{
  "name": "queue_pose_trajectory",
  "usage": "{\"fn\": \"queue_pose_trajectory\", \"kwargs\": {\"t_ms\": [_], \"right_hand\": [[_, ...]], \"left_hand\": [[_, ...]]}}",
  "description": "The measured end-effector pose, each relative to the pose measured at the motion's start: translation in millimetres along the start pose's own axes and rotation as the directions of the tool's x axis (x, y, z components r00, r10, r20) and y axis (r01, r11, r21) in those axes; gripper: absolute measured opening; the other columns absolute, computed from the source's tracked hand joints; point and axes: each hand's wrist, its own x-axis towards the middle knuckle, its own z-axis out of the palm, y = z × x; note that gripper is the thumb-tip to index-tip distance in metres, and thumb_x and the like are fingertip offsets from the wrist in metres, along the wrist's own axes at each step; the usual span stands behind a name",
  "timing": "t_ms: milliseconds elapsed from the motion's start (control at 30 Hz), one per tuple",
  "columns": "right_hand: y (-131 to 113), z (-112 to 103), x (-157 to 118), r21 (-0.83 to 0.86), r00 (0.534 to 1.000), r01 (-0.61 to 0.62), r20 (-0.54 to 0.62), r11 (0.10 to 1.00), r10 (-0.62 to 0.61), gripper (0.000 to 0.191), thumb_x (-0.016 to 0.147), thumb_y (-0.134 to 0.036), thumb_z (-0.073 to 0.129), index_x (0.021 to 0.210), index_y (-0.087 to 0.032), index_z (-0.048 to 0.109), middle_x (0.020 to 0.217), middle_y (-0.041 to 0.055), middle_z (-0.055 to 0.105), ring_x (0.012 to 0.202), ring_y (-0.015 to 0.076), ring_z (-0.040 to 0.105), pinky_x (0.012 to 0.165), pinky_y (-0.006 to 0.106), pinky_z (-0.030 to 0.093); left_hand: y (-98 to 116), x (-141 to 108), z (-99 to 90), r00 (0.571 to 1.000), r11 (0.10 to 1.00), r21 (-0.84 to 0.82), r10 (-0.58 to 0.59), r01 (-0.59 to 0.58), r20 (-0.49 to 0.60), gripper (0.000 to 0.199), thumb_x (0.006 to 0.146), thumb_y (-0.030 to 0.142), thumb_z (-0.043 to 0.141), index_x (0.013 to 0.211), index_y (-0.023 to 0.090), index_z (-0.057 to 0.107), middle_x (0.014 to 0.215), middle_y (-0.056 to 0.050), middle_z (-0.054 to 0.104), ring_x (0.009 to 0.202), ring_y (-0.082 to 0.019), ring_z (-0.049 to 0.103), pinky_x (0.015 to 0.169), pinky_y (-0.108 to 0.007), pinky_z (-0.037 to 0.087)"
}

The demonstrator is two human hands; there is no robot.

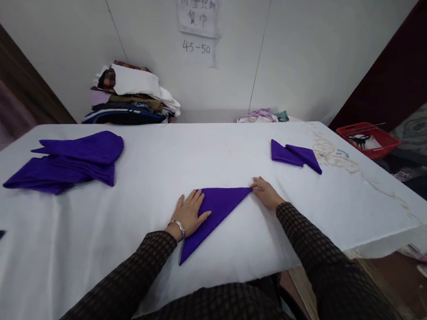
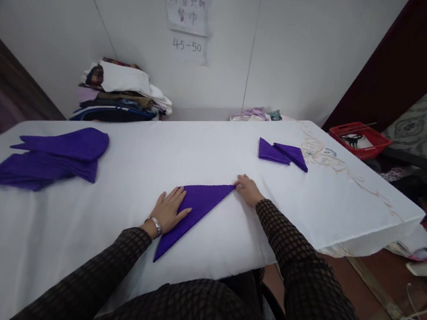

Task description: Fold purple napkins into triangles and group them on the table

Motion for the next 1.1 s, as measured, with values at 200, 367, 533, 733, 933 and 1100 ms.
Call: {"fn": "queue_pose_trajectory", "kwargs": {"t_ms": [200, 367, 533, 733, 933, 1100], "right_hand": [[2.0, -0.4, 3.8, -0.031, 0.999, 0.038, 0.010, 0.999, -0.038, 0.022, 0.081, -0.016, 0.048, 0.096, -0.018, 0.064, 0.143, 0.0100, 0.042, 0.138, 0.0248, 0.024, 0.108, 0.047, 0.026], [3.0, 3.6, 4.5, -0.076, 0.998, 0.056, 0.022, 0.996, -0.054, 0.023, 0.084, -0.015, 0.043, 0.096, -0.018, 0.062, 0.144, 0.0096, 0.040, 0.138, 0.0257, 0.023, 0.108, 0.050, 0.021], [5.5, 8.4, 2.6, -0.072, 0.998, 0.067, -0.003, 0.995, -0.067, 0.024, 0.086, -0.015, 0.040, 0.099, -0.018, 0.060, 0.143, 0.0099, 0.041, 0.138, 0.0242, 0.024, 0.109, 0.049, 0.019], [-5.5, 10.3, -8.9, -0.142, 0.989, 0.046, -0.132, 0.989, -0.064, 0.034, 0.085, -0.012, 0.038, 0.113, -0.017, 0.057, 0.140, 0.0118, 0.044, 0.135, 0.0260, 0.028, 0.107, 0.051, 0.023], [-87.5, 42.8, -64.6, -0.153, 0.815, 0.579, 0.095, 0.801, -0.571, 0.042, 0.084, -0.012, 0.040, 0.121, -0.022, 0.056, 0.140, 0.0090, 0.045, 0.136, 0.0246, 0.026, 0.109, 0.054, 0.016], [-138.0, 67.4, -88.2, -0.197, 0.739, 0.672, 0.107, 0.714, -0.666, 0.035, 0.087, -0.016, 0.043, 0.119, -0.016, 0.057, 0.136, 0.0139, 0.047, 0.132, 0.0247, 0.031, 0.109, 0.050, 0.020]], "left_hand": [[0.5, -0.9, -0.6, 1.000, 1.000, -0.005, 0.000, 0.000, 0.006, 0.068, 0.090, 0.057, 0.025, 0.143, 0.015, 0.030, 0.151, -0.009, 0.026, 0.140, -0.025, 0.019, 0.112, -0.051, 0.017], [0.4, -1.5, -0.2, 1.000, 1.000, -0.006, 0.002, -0.002, 0.001, 0.067, 0.090, 0.057, 0.027, 0.143, 0.016, 0.030, 0.151, -0.009, 0.027, 0.140, -0.025, 0.019, 0.112, -0.051, 0.018], [-0.4, -1.6, 0.7, 1.000, 1.000, -0.010, 0.006, -0.006, -0.002, 0.067, 0.090, 0.057, 0.026, 0.143, 0.016, 0.030, 0.151, -0.009, 0.027, 0.140, -0.025, 0.019, 0.112, -0.051, 0.018], [1.3, -1.9, -1.3, 1.000, 1.000, -0.011, 0.004, -0.004, -0.001, 0.066, 0.090, 0.057, 0.027, 0.143, 0.017, 0.030, 0.151, -0.009, 0.028, 0.140, -0.025, 0.019, 0.112, -0.051, 0.017], [2.5, -2.2, -1.4, 1.000, 1.000, -0.002, 0.004, -0.004, -0.002, 0.065, 0.090, 0.054, 0.029, 0.143, 0.016, 0.030, 0.151, -0.009, 0.028, 0.140, -0.025, 0.019, 0.112, -0.050, 0.017], [1.9, -1.4, -4.0, 0.999, 1.000, 0.000, 0.006, -0.006, 0.043, 0.058, 0.092, 0.043, 0.029, 0.143, 0.016, 0.030, 0.151, -0.007, 0.027, 0.140, -0.023, 0.018, 0.112, -0.051, 0.017]]}}
